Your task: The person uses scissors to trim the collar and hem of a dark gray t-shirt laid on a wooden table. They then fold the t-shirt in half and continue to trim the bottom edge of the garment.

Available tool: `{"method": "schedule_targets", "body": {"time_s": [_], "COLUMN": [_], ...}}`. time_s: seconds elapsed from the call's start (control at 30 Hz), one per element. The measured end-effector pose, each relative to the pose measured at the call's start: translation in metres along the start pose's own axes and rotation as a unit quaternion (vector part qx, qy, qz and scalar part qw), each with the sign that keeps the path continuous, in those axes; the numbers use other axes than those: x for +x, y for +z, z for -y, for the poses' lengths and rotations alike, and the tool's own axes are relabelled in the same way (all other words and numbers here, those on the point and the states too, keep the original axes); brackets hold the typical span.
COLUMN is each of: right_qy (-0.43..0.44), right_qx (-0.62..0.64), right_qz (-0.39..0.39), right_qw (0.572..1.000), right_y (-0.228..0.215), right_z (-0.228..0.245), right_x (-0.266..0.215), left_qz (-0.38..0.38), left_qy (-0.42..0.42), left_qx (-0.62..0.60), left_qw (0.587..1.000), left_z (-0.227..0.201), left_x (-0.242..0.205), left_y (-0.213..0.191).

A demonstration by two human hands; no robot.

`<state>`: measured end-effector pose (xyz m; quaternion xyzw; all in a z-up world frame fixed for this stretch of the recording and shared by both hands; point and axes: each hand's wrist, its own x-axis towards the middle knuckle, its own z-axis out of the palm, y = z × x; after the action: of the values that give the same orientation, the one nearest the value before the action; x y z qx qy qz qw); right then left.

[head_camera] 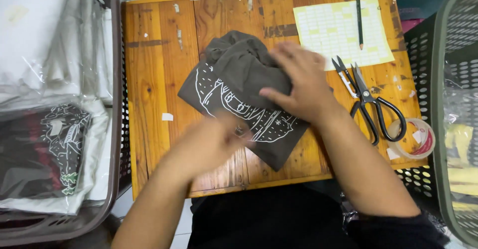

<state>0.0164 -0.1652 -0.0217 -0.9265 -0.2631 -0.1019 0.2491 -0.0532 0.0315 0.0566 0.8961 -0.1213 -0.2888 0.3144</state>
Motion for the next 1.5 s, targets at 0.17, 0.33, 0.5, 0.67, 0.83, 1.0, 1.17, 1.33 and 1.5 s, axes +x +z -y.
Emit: {"method": "schedule_targets", "body": {"time_s": [0.17,0.33,0.5,0.67,0.83,1.0,1.17,1.33,1.5], "right_qy": [0.125,0.317,0.353,0.378,0.321,0.412,0.388,0.317,0.297], "right_qx": [-0.02,-0.001,0.059,0.113,0.091,0.073,0.277,0.524,0.624], "right_qz": [-0.094,-0.037,0.042,0.056,-0.023,-0.03,-0.124,-0.193,-0.178], "right_qw": [0.988,0.948,0.933,0.917,0.942,0.908,0.87,0.767,0.7], "right_y": [-0.021,-0.014,-0.031,-0.051,-0.025,0.015,0.01,0.005,-0.006], "right_z": [0.032,0.04,0.026,0.016,-0.036,-0.066,-0.057,-0.048,-0.017], "right_x": [-0.036,-0.064,-0.054,-0.032,-0.017,-0.019,-0.021,-0.02,-0.031], "left_qz": [-0.261,-0.23,-0.027,-0.086,-0.008,-0.13,-0.389,-0.511,-0.454], "left_qy": [0.027,-0.033,-0.2,-0.221,-0.15,0.001,0.114,0.161,0.101], "left_qx": [0.073,0.116,0.16,0.149,0.103,0.105,0.071,-0.161,-0.527], "left_qw": [0.962,0.966,0.966,0.96,0.983,0.986,0.911,0.829,0.712], "left_z": [0.044,0.055,0.031,0.003,-0.031,-0.015,0.007,0.013,0.017], "left_x": [0.026,0.028,-0.004,-0.013,0.013,0.038,0.051,0.049,0.053], "left_y": [-0.011,0.005,0.008,-0.009,0.013,0.044,0.052,0.048,0.052]}}
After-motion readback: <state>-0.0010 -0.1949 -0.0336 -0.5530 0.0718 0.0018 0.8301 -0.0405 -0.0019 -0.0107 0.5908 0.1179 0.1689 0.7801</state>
